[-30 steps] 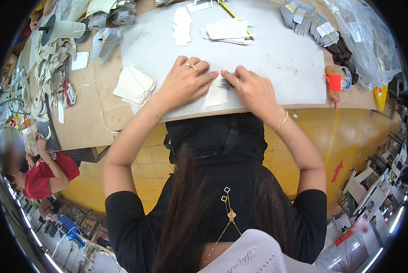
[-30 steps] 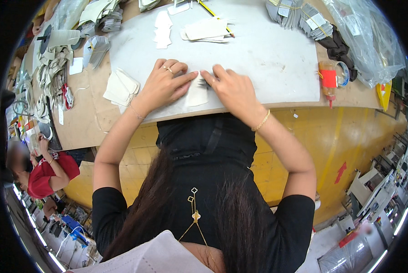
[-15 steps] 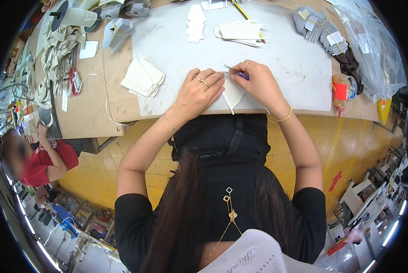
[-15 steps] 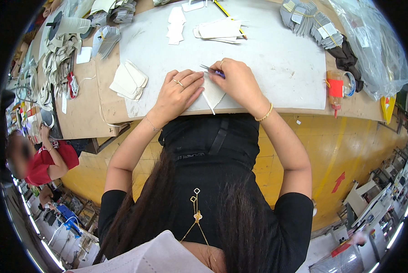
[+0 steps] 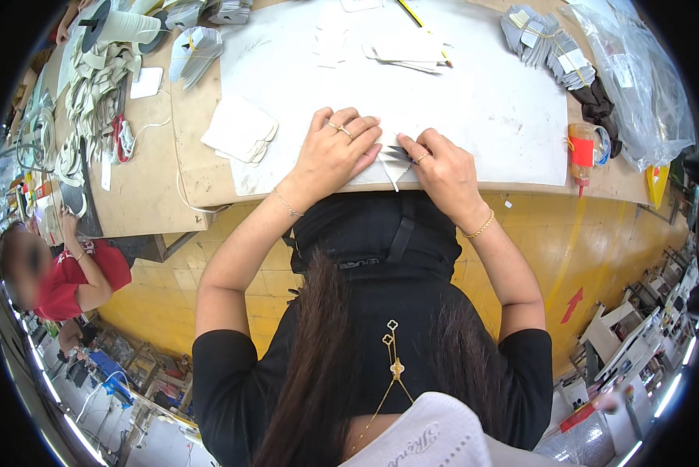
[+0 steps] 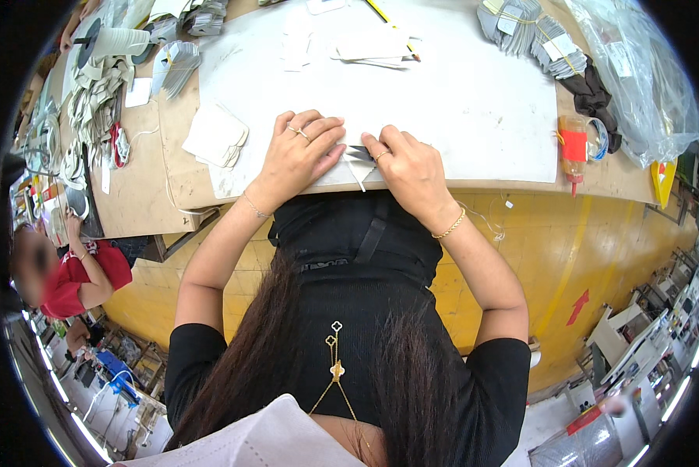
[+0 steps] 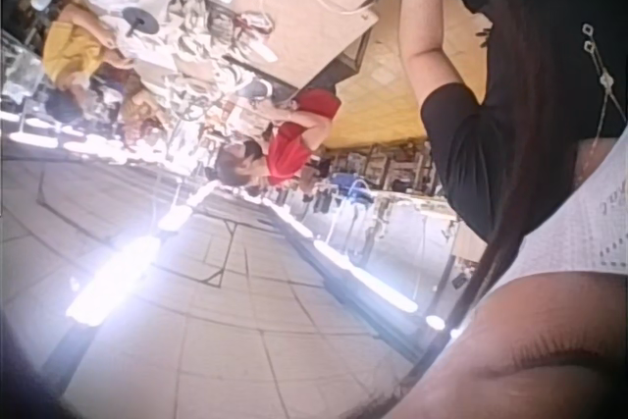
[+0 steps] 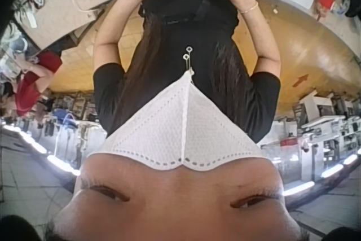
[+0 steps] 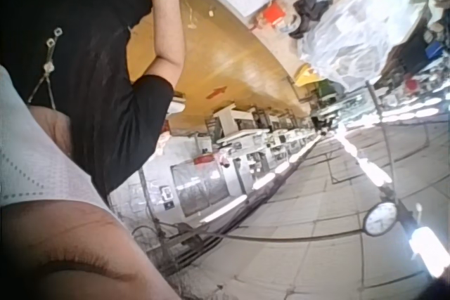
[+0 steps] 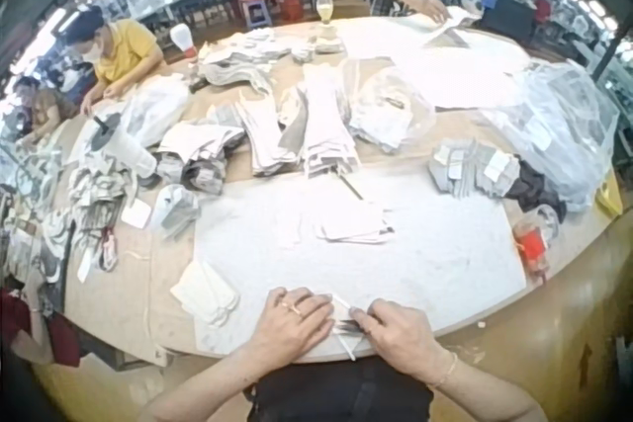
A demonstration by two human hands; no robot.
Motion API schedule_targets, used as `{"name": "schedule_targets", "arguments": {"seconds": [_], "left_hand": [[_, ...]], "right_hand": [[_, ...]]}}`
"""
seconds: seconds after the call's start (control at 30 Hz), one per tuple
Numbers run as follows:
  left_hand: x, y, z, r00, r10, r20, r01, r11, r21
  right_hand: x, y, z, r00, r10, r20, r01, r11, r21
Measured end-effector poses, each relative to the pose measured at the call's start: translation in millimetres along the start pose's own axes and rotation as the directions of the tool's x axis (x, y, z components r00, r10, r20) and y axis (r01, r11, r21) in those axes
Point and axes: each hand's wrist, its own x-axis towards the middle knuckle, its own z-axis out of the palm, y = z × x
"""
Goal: The person hand-sews white fabric mask pieces using a needle and thread. They repeatedly pick up pieces, stitch along the edges, and place finished pieces into a pile on the table.
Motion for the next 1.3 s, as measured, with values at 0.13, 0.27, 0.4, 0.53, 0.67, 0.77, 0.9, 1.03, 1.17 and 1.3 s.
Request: {"name": "schedule_targets", "arguments": {"seconds": [0.13, 0.27, 0.4, 0.53, 0.67, 0.77, 0.9, 1.03, 1.17, 1.3], "left_hand": [[1, 1, 0, 1.0, 0.018, -0.003, -0.018, 1.0, 0.026], [2, 1, 0, 0.999, 0.029, 0.036, -0.031, 0.998, 0.055], [3, 2, -1, 0.998, 0.014, 0.066, -0.017, 0.999, 0.042], [5, 4, 1, 0.998, -0.003, 0.07, 0.001, 1.0, 0.029], [9, 9, 2, 0.994, -0.091, 0.067, 0.091, 0.996, -0.002], [14, 12, -2, 0.989, -0.102, 0.106, 0.103, 0.995, -0.003], [21, 7, -9, 0.951, -0.204, 0.232, 0.25, 0.95, -0.189], [24, 7, -12, 0.929, -0.26, 0.265, 0.328, 0.909, -0.258], [28, 8, -16, 0.893, -0.291, 0.344, 0.389, 0.883, -0.262], [33, 11, -29, 0.809, -0.393, 0.438, 0.564, 0.728, -0.39]], "right_hand": [[-1, 0, 0, 1.0, -0.011, 0.005, 0.011, 1.0, -0.013], [1, -1, 0, 1.0, 0.001, 0.014, -0.001, 1.0, -0.011], [-3, 0, -3, 0.998, 0.019, 0.064, -0.017, 0.999, -0.03], [-21, -1, -18, 0.988, 0.048, 0.145, -0.043, 0.998, -0.039], [-38, -6, -35, 0.973, 0.135, 0.189, -0.127, 0.99, -0.055], [-36, -10, -44, 0.955, 0.283, 0.094, -0.283, 0.959, -0.013], [-29, -20, -55, 0.847, 0.523, 0.096, -0.528, 0.809, 0.258], [-22, -27, -55, 0.775, 0.564, 0.286, -0.615, 0.778, 0.131], [-23, -34, -49, 0.772, 0.583, 0.253, -0.616, 0.784, 0.072], [-24, -38, -46, 0.803, 0.567, 0.184, -0.588, 0.804, 0.088]]}}
